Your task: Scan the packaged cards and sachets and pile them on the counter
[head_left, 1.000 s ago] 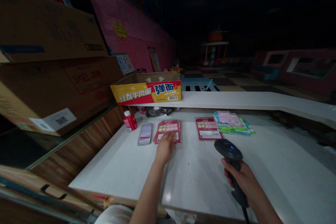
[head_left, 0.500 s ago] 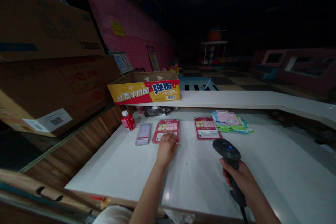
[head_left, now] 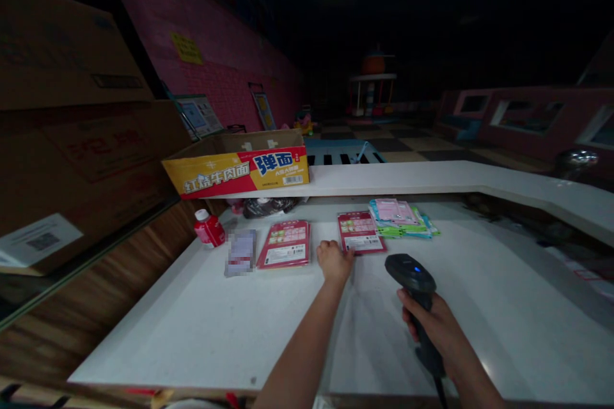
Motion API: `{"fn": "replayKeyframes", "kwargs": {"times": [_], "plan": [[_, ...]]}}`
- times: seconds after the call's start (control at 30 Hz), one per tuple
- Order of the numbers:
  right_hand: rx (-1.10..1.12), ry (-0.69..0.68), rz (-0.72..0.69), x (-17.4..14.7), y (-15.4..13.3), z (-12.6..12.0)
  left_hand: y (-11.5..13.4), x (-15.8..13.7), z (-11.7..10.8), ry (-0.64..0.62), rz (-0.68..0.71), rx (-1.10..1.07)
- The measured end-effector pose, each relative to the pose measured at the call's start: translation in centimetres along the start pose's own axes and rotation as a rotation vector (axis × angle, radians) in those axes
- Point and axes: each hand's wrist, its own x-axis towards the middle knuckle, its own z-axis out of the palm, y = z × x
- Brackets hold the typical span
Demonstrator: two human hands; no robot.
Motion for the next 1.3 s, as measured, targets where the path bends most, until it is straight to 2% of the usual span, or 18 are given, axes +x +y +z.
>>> {"fn": "replayKeyframes", "kwargs": {"times": [0.1, 0.33, 0.5, 0.73, 0.83, 0.97, 1.03, 1.13, 1.17, 1.3], "plan": [[0.009, 0.024, 0.019, 0.1, 0.0, -0.3, 0.8, 0.3, 0.6, 0.016, -0.103, 0.061], [0.02, 0.024, -0.001, 0.3, 0.6, 0.0, 0.9, 0.2, 0.5, 0.01, -0.117, 0.056], [0.01, 0.025, -0.014, 0.1, 0.5, 0.4, 0.8, 1.0, 0.5, -0.02, -0.193, 0.03], [0.002, -0.012, -0.033, 0.2, 0.5, 0.5, -0.1, 1.7, 0.0, -0.039, -0.142, -0.014], [0.002, -0.018, -0.031, 0.4, 0.6, 0.1, -1.0, 1.7, 0.3, -0.041, -0.146, -0.282], [-0.001, -0.05, -0.007, 0.4, 0.5, 0.0, -2.0, 1.7, 1.0, -0.051, -0.396, -0.915], [0.013, -0.057, 0.002, 0.3, 0.4, 0.1, -2.2, 1.7, 1.2, -0.095, -0.452, -1.115], [0.02, -0.042, -0.011, 0.1, 0.4, 0.5, -2.6, 1.5, 1.3, -0.275, -0.389, -1.192], [0.018, -0.041, -0.016, 0.1, 0.4, 0.6, -2.9, 1.2, 1.3, -0.301, -0.369, -1.206], [0.022, -0.017, -0.04, 0.2, 0.6, 0.6, -4.2, 0.1, 1.3, -0.228, -0.278, -1.305]]}}
